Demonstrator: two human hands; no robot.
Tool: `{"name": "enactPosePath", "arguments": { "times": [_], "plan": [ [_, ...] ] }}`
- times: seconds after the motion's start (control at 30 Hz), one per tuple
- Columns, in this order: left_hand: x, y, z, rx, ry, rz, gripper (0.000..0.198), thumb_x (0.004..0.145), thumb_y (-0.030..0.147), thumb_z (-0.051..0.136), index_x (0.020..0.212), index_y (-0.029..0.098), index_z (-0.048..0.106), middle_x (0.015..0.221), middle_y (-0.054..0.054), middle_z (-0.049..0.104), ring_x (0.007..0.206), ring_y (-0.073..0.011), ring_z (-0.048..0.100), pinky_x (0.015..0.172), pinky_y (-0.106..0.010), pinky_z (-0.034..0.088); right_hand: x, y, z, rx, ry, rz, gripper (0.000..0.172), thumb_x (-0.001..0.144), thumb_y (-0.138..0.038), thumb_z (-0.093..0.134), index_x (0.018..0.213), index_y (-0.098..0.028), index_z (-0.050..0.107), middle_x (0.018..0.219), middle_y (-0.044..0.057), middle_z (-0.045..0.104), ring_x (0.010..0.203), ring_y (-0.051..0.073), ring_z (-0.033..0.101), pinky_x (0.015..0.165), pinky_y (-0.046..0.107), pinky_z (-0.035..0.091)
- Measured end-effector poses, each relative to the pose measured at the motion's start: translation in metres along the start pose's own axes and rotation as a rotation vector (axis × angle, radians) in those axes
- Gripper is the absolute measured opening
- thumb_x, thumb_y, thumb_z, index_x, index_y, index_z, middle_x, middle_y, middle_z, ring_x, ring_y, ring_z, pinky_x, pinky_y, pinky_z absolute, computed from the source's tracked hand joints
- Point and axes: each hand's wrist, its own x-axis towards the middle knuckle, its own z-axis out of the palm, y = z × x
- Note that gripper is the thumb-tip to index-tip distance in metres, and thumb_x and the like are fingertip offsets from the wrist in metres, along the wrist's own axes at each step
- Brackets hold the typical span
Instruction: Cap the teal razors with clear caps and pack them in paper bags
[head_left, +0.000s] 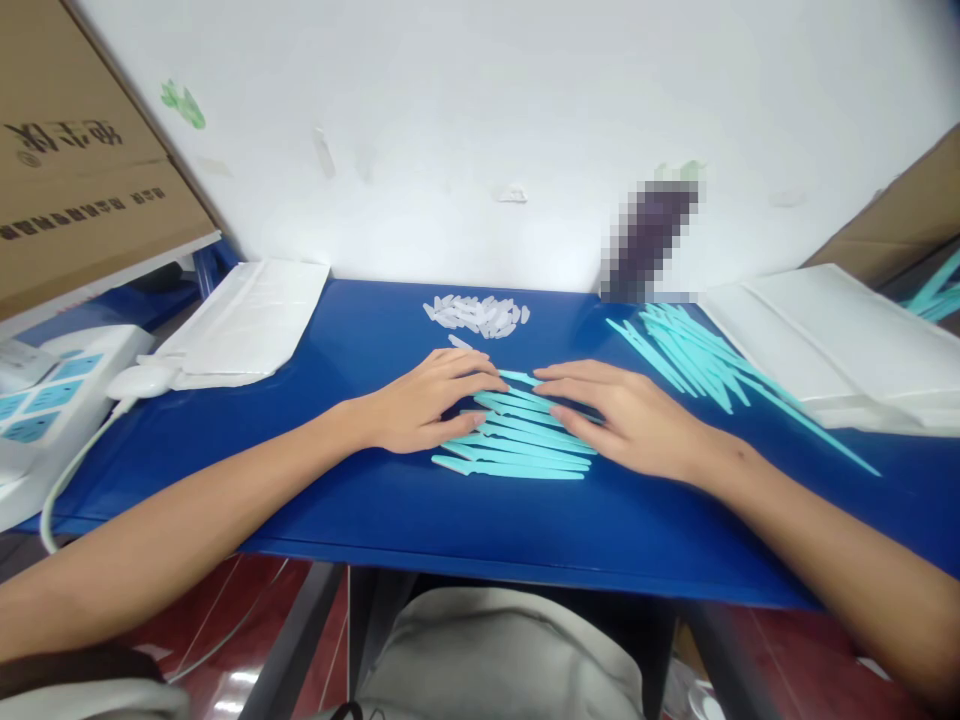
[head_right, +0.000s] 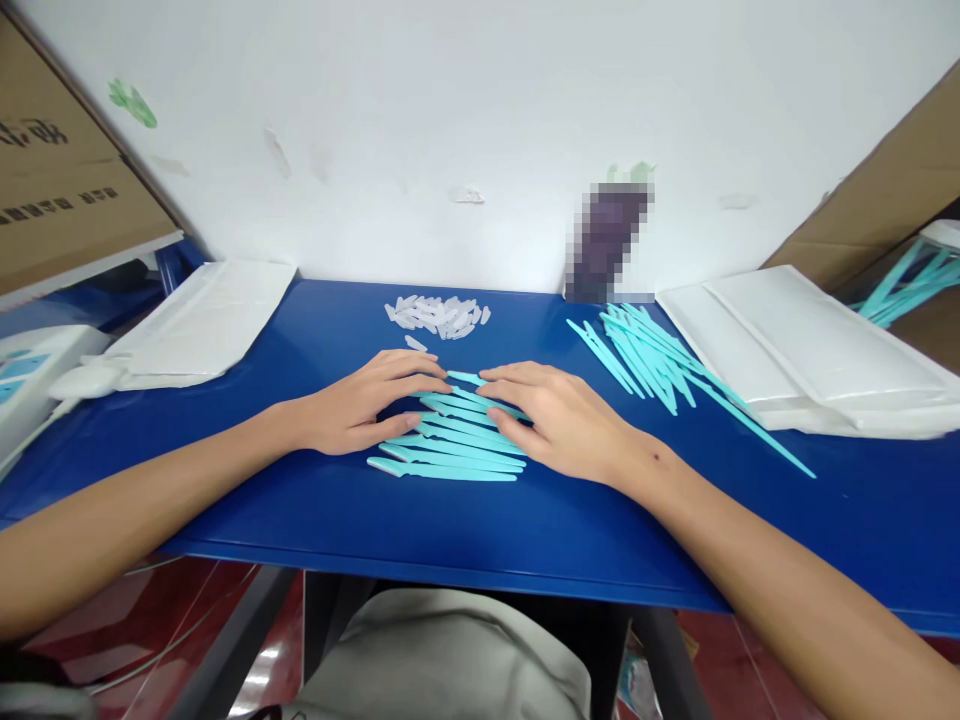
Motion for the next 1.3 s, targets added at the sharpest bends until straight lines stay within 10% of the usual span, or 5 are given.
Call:
{"name": "enactPosePath", "arguments": {
  "times": [0.3,0.67,1.03,1.17,1.3],
  "plan": [
    [0.0,-0.001,0.003,0.083,0.045,-0.183,0.052,0.111,0.049,0.032,0.155,0.024,0.046,0.162,-0.013,0.043,0.152,-0.0351,0.034,0.123,-0.056,0.027,-0.011,0.027,0.003,-0.24,-0.217,0.607,0.079,0.105,-0.064,0.023,0.156,-0.008,0.046,0.153,0.026,0.055,0.125,0.044,0.064,0.101,0.058,0.052],
    [-0.002,-0.022,0.002,0.114,0.177,-0.318,0.033,0.101,0.027,0.033,0.118,0.02,0.06,0.139,-0.013,0.058,0.134,-0.0318,0.049,0.113,-0.057,0.035,-0.008,0.019,0.002,-0.257,-0.175,0.525,0.075,0.106,-0.064,0.02,0.155,-0.016,0.05,0.145,0.023,0.062,0.13,0.044,0.06,0.104,0.06,0.047],
    [0.0,-0.017,-0.001,0.083,0.109,-0.236,0.039,0.106,0.034,0.033,0.129,0.022,0.062,0.14,-0.013,0.058,0.134,-0.0322,0.048,0.115,-0.056,0.033,-0.005,0.018,0.003,-0.19,-0.067,0.451,0.071,0.106,-0.06,0.026,0.153,-0.012,0.053,0.157,0.024,0.051,0.142,0.043,0.051,0.111,0.058,0.044],
    [0.0,-0.016,-0.002,0.094,0.093,-0.233,0.041,0.108,0.037,0.031,0.13,0.021,0.062,0.139,-0.014,0.058,0.134,-0.0319,0.048,0.115,-0.056,0.033,-0.006,0.023,0.007,-0.317,-0.169,0.594,0.082,0.105,-0.066,0.02,0.148,-0.005,0.053,0.127,0.03,0.069,0.115,0.045,0.067,0.093,0.059,0.052],
    [0.001,-0.015,-0.002,0.102,0.098,-0.234,0.04,0.108,0.039,0.032,0.129,0.023,0.063,0.138,-0.013,0.059,0.134,-0.032,0.048,0.114,-0.056,0.033,-0.004,0.02,0.002,-0.251,-0.112,0.357,0.071,0.107,-0.061,0.023,0.128,-0.01,0.068,0.116,0.022,0.076,0.118,0.04,0.066,0.1,0.056,0.047]
  ]
}}
